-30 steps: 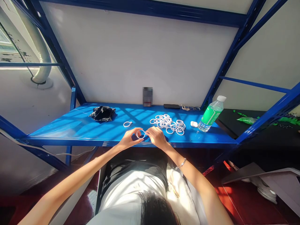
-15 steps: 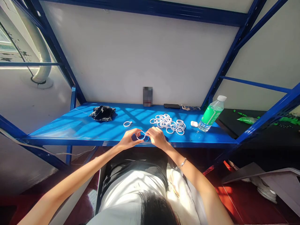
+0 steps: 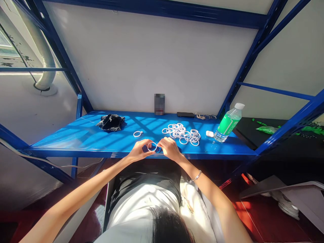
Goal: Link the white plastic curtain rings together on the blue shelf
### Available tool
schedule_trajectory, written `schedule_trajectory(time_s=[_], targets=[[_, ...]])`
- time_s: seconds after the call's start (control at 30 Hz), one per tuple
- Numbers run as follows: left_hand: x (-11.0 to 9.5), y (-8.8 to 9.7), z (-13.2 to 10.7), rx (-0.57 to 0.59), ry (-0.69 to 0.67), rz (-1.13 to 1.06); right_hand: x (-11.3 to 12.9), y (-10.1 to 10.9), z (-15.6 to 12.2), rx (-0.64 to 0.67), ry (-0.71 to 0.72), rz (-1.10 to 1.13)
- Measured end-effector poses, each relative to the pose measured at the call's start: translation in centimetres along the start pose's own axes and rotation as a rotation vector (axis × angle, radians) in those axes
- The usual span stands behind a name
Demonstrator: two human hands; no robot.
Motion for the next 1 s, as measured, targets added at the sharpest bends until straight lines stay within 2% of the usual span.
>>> schedule_trajectory(time_s=[0.17,0.3,0.4,0.5,0.63,0.73,0.87,1.0], targets=[[0.3,0.1,0.0,-0.018,0.046,0.024,0.3,0.3,0.3,-0.015,-0.057,0.017],[0.7,0.2,0.2,-0.062,0.064,0.073,-0.3,0.1,0.5,0.008,-0.162,-0.092],[1.0,0.5,0.4,-0.057,0.056,0.127,-1.3,-0.6,0.4,0.102,-0.276,-0.209],[1.6,1.6,0.7,-0.034,0.054,0.237,-2.1,-1.3,0.2,0.212,-0.372,-0.265],[4.1,4.5,0.9,-0.099,0.156,0.512,-2.5,-1.9,0.0,0.271,-0.389,-0.254],[6.5,6.2,0.5,-0.108,0.257,0.595,-2.7,-2.2,-0.1,0.273,-0.389,-0.232],[8.8,6.3,-0.2,-0.028,0.378,0.588,-3.1,-2.6,-0.3,0.265,-0.399,-0.213],[9.1,5.7,-0.5,0.017,0.422,0.63,-3.4,-2.8,-0.3,0.241,-0.382,-0.193]])
Point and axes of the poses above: each hand's wrist, its own z-axis towards the middle knuckle, its own y-axis out of the back of the hand, x = y × z, the point moved 5 cm from there along z, towards the middle knuckle, and after that the axes turned 2 degrees about -x, right-handed, at the moved point
